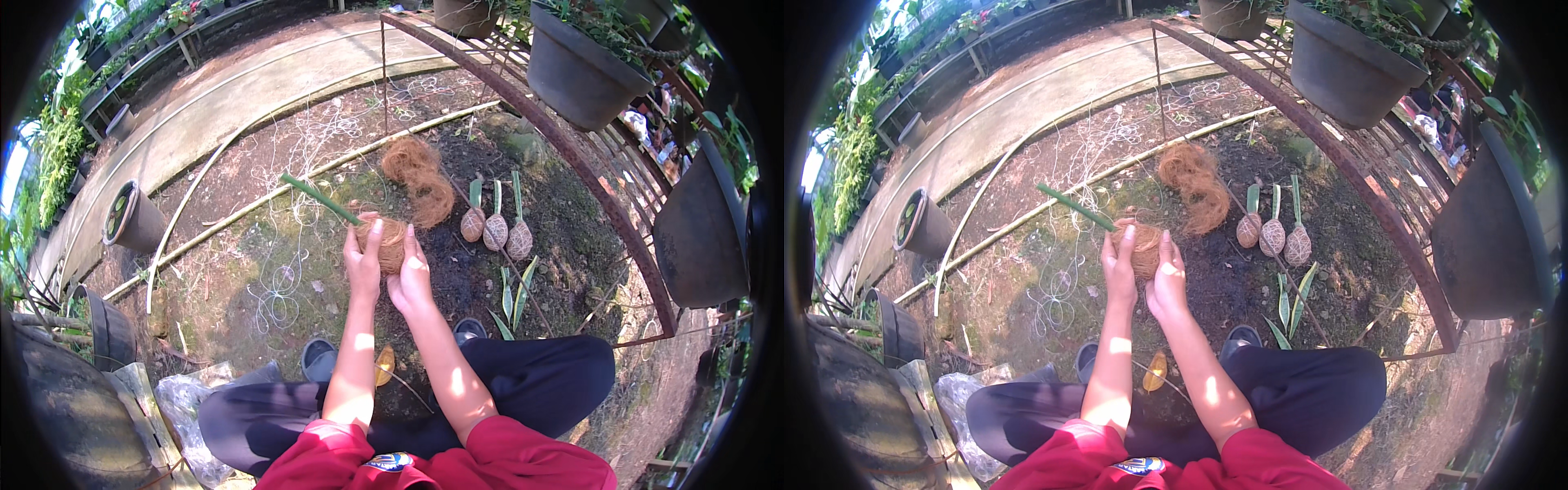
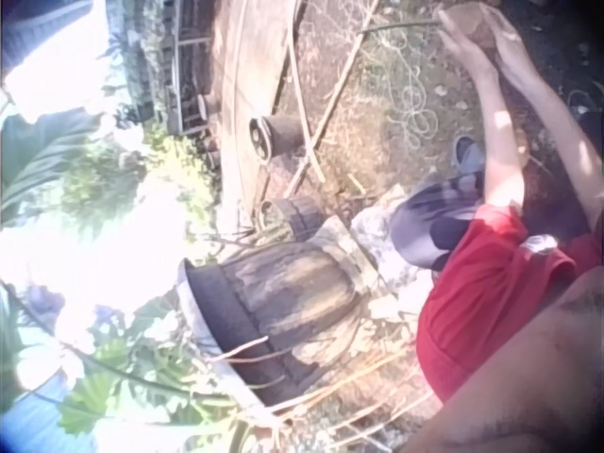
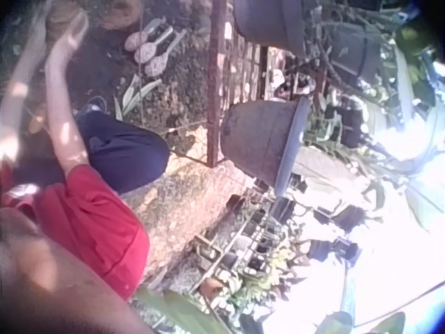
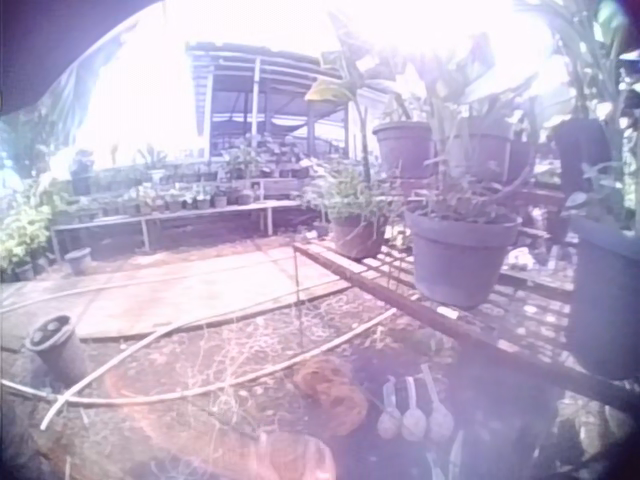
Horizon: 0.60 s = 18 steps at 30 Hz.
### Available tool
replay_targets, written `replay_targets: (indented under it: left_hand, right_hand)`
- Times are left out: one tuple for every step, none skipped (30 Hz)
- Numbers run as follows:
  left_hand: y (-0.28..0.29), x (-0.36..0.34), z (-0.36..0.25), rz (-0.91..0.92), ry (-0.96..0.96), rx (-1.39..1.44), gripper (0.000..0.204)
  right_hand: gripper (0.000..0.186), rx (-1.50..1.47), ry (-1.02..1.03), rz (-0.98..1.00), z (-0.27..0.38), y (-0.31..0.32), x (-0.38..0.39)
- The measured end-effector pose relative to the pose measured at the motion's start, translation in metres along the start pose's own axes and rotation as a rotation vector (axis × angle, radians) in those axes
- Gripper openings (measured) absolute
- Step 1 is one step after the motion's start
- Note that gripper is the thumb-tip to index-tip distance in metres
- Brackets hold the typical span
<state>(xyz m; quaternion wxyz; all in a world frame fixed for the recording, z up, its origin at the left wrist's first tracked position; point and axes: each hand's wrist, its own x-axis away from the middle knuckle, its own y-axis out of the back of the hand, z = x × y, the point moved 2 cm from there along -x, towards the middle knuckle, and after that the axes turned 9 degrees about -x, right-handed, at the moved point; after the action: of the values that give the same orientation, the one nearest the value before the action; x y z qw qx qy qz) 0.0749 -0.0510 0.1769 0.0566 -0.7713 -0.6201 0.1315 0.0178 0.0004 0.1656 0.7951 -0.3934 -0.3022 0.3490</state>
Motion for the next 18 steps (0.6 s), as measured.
replay_targets:
  left_hand:
    - [0.003,-0.003,0.001,0.076,-0.077,-0.139,0.028]
    - [0.006,-0.005,0.004,0.027,-0.026,-0.034,0.028]
    - [0.004,-0.004,0.004,-0.016,0.03,0.074,0.029]
    - [0.002,-0.003,0.004,-0.059,0.086,0.181,0.03]
    - [-0.002,-0.005,0.004,-0.146,0.135,0.317,0.033]
    - [0.0,-0.008,0.007,-0.157,0.213,0.381,0.035]
    - [0.004,-0.011,0.009,-0.168,0.291,0.445,0.036]
    - [0.007,-0.012,0.012,-0.179,0.369,0.509,0.037]
    - [0.004,-0.009,0.008,-0.193,0.435,0.481,0.036]
    - [0.0,-0.007,0.009,-0.159,0.43,0.476,0.034]
    - [-0.003,-0.003,0.011,-0.126,0.425,0.471,0.032]
    - [-0.008,-0.001,0.012,-0.091,0.421,0.465,0.031]
    - [-0.018,0.005,-0.001,-0.09,0.428,0.438,0.026]
    - [-0.021,0.006,-0.005,-0.079,0.412,0.42,0.026]
    - [-0.022,0.006,-0.008,-0.068,0.396,0.401,0.026]
    - [-0.023,0.007,-0.009,-0.057,0.379,0.382,0.026]
    - [-0.021,0.007,-0.007,-0.066,0.398,0.386,0.026]
    - [-0.023,0.008,-0.009,-0.05,0.39,0.38,0.026]
  right_hand:
    - [0.045,-0.138,-0.191,-0.015,0.004,0.001,-0.001]
    - [0.052,-0.124,-0.256,-0.006,0.005,-0.001,0.001]
    - [0.057,-0.002,-0.206,-0.002,0.004,0.0,0.002]
    - [0.064,0.12,-0.156,0.002,0.002,-0.001,0.004]
    - [0.077,0.18,-0.113,0.105,0.0,0.003,0.0]
    - [0.08,0.446,0.067,0.149,0.004,-0.001,0.002]
    - [0.083,0.711,0.251,0.194,0.01,-0.005,0.005]
    - [0.087,0.973,0.437,0.238,0.014,-0.009,0.009]
    - [0.084,1.059,0.764,0.283,0.016,-0.017,0.013]
    - [0.079,1.069,0.805,0.293,0.019,-0.016,0.013]
    - [0.074,1.078,0.847,0.303,0.024,-0.013,0.013]
    - [0.069,1.086,0.889,0.312,0.026,-0.012,0.013]
    - [0.049,1.009,0.985,0.232,0.03,-0.015,0.017]
    - [0.046,0.939,0.921,0.175,0.029,-0.014,0.016]
    - [0.043,0.867,0.856,0.118,0.027,-0.013,0.016]
    - [0.039,0.794,0.791,0.062,0.025,-0.013,0.016]
    - [0.028,0.807,0.808,0.061,0.024,-0.014,0.016]
    - [0.026,0.692,0.731,0.005,0.023,-0.01,0.014]
